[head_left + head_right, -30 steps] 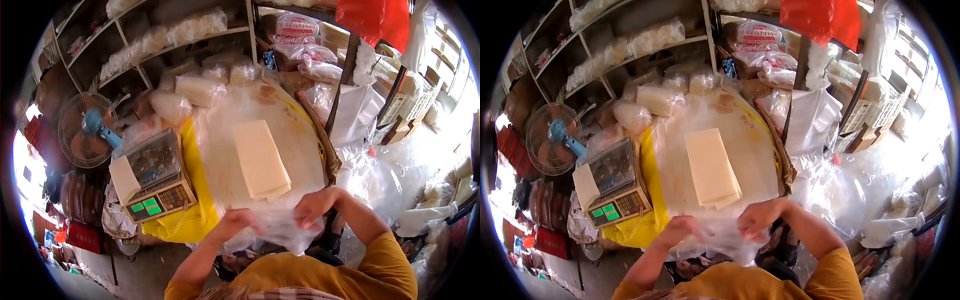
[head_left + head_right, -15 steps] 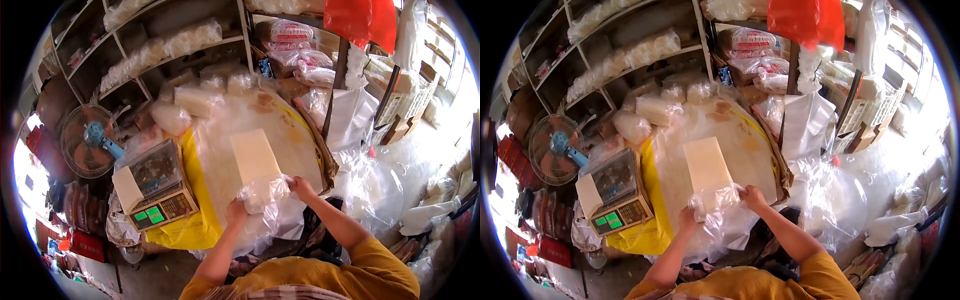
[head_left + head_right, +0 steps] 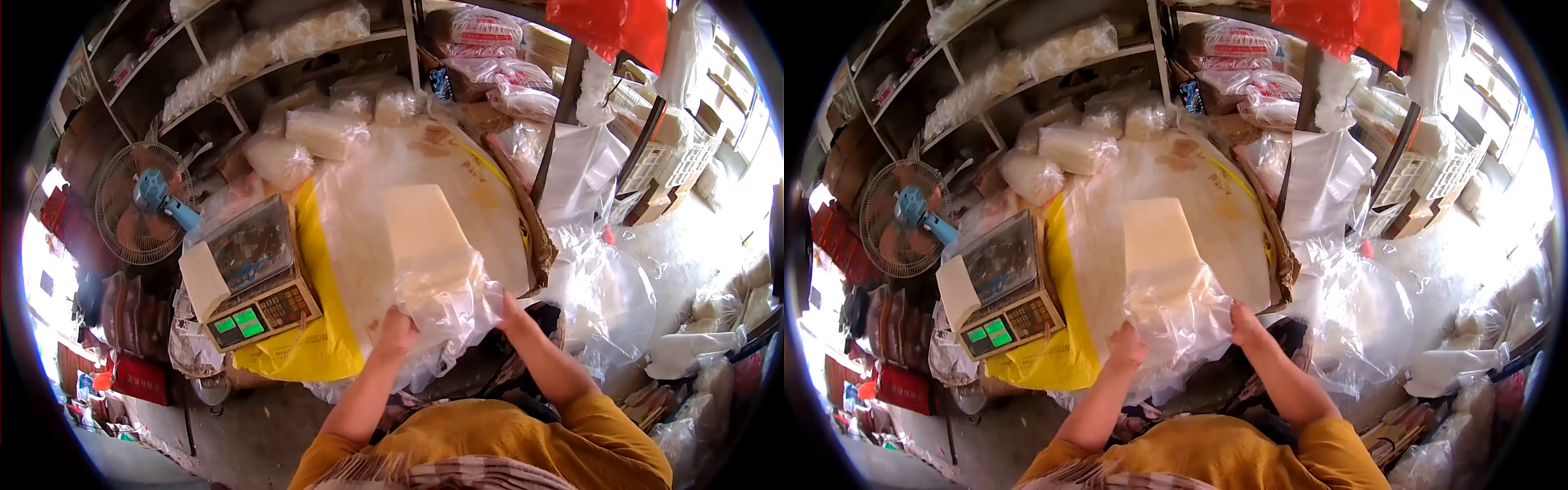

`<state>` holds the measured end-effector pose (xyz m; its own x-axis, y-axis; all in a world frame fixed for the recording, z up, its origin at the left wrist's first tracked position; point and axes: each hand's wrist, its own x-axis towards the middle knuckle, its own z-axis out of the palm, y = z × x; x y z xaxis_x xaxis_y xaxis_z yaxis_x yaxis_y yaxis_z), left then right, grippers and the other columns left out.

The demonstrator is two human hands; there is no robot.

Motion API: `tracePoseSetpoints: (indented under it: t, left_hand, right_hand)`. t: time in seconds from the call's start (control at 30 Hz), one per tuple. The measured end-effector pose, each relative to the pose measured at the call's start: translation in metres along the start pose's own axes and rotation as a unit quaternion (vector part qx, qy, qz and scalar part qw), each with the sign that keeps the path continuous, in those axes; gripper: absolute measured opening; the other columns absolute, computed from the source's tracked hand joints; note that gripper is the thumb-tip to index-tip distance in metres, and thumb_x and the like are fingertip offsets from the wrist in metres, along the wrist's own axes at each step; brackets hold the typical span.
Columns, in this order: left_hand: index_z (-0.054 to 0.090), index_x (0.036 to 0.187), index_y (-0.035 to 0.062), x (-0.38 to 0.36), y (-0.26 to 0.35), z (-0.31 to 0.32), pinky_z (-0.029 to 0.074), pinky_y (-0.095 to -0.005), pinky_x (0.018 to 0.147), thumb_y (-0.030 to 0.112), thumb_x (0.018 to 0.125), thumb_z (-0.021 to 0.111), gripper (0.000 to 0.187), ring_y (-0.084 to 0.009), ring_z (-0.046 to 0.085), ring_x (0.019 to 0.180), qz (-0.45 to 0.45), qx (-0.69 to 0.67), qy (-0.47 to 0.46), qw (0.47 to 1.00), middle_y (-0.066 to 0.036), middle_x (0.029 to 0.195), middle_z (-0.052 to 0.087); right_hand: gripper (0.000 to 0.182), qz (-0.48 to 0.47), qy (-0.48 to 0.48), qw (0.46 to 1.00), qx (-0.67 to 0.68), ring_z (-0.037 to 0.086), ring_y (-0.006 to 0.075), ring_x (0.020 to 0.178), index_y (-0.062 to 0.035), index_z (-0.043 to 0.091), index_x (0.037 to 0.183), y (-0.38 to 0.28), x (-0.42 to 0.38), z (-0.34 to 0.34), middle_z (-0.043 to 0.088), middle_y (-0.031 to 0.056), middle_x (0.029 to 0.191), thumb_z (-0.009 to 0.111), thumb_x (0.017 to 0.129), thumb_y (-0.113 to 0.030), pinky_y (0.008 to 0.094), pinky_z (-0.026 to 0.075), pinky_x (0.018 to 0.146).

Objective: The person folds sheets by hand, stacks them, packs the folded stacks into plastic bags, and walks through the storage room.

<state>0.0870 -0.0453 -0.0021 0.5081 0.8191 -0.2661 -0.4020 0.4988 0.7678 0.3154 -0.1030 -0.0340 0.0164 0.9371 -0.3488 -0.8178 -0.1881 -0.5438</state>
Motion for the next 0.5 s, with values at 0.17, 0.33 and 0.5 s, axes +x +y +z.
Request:
tracePoseSetpoints:
  t: [0.17, 0.33, 0.5]
  left_hand:
    - [0.058, 0.108, 0.0066, 0.011, -0.053, -0.019, 0.049, -0.0336, 0.077, 0.006, 0.075, 0.057, 0.033, -0.0226, 0.06, 0.089, 0.068, 0.298, -0.02, 0.952, -0.01, 0.099, 0.063]
    - [0.056, 0.108, 0.0, 0.022, 0.004, -0.045, 0.047, -0.0297, 0.077, -0.002, 0.074, 0.051, 0.035, -0.02, 0.059, 0.088, 0.207, 0.452, 0.112, 0.861, -0.007, 0.096, 0.062]
    - [0.053, 0.118, 0.0039, 0.016, 0.095, 0.066, 0.036, -0.0336, 0.097, 0.017, 0.077, 0.065, 0.045, -0.0231, 0.046, 0.115, 0.361, 0.427, -0.026, 0.829, -0.013, 0.122, 0.05]
  right_hand:
    - [0.027, -0.01, -0.039, 0.992, 0.121, 0.06, 0.0172, 0.079, -0.0047, 0.053, 0.113, 0.019, -0.028, 0.038, 0.061, 0.0068, 0.091, 0.053, 0.089, -0.016, 0.0307, 0.052, 0.069]
    - [0.029, -0.035, -0.084, 0.982, 0.165, 0.059, 0.0179, 0.084, -0.0053, 0.053, 0.115, 0.021, -0.04, 0.062, 0.06, 0.0067, 0.096, 0.053, 0.089, -0.018, 0.0311, 0.051, 0.073]
    - [0.031, -0.077, -0.122, 0.973, 0.179, 0.059, 0.0185, 0.09, -0.006, 0.052, 0.117, 0.004, -0.051, 0.092, 0.06, 0.0066, 0.101, 0.054, 0.089, -0.02, 0.0315, 0.05, 0.077]
